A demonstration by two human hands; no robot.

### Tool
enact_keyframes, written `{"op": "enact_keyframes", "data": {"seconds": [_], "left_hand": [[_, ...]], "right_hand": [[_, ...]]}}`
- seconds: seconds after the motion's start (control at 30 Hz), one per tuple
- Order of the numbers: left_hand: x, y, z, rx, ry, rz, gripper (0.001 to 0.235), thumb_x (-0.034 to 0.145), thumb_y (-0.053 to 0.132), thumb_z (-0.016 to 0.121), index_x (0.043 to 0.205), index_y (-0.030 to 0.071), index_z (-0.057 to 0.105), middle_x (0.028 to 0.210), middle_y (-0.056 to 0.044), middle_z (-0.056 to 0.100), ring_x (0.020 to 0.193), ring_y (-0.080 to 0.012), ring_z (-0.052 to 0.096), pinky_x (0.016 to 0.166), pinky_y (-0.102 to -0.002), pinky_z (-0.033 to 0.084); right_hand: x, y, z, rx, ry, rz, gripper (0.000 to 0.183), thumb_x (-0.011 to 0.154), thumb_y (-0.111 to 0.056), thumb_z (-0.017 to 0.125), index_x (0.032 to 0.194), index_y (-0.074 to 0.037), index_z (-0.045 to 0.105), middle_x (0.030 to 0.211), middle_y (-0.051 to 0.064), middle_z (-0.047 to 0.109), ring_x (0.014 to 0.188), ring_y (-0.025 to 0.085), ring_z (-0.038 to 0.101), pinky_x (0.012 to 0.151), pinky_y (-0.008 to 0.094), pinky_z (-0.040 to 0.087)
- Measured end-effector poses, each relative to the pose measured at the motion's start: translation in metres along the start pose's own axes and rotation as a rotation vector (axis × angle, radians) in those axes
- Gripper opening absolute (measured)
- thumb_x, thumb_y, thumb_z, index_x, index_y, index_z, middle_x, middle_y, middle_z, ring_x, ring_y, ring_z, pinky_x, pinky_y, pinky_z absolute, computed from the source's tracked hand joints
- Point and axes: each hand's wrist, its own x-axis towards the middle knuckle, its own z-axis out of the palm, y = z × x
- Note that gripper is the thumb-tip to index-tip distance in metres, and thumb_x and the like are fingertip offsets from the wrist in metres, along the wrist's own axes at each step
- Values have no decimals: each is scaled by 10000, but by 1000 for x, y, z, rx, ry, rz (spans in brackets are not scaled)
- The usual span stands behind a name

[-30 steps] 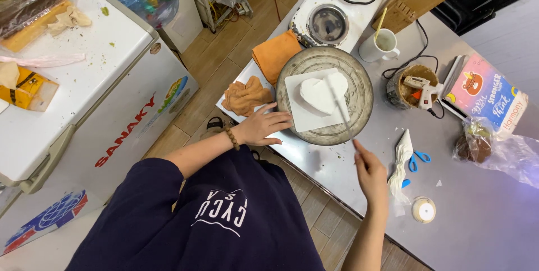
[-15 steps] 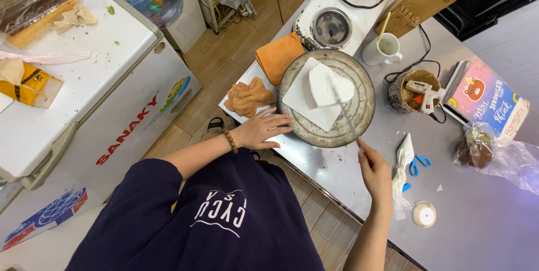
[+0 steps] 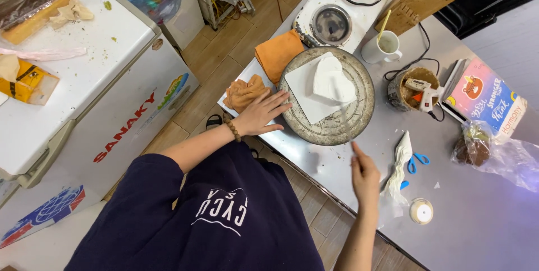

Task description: Applying and smoothing icing onto a heart-shaped cake using a piping bag and a spatula.

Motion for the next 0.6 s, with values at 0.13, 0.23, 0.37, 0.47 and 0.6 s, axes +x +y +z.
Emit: {"op": "enact_keyframes", "data": {"seconds": [0.13,0.23,0.37,0.47,0.6], "left_hand": [[-1,5,-1,-17,8,-1,750,1010,568,538,1591,128,362,1706,-122,232,1588,-279,201,1285,-544,145],[-3,10,3,-24,4,-14,725,1007,563,541,1565,126,390,1697,-130,237,1576,-289,212,1273,-556,162],[-11,25,9,-14,-16,-11,700,1004,551,545,1525,96,439,1677,-149,266,1548,-296,261,1228,-545,245],[-15,39,9,-57,-20,43,658,1007,516,556,1482,65,494,1658,-142,338,1521,-287,328,1197,-526,304],[-11,58,5,-222,-48,158,521,990,410,622,1385,72,583,1577,-104,476,1466,-251,447,1139,-455,396]], "right_hand": [[-13,3,9,124,-65,21,379,1004,-145,612,1379,-125,660,1012,70,731,831,115,639,774,266,514],[-24,26,19,305,9,138,413,1029,-159,594,1440,-132,632,934,53,670,729,98,542,640,252,449],[-41,40,42,629,113,340,482,1065,-165,491,1545,-120,480,839,25,587,596,67,469,480,233,392],[-56,22,69,826,70,461,497,1059,-150,440,1552,-99,406,820,36,582,569,80,501,453,242,422],[-71,17,112,1086,40,538,498,1063,-153,427,1555,-101,376,841,45,575,555,78,470,446,242,405]]}}
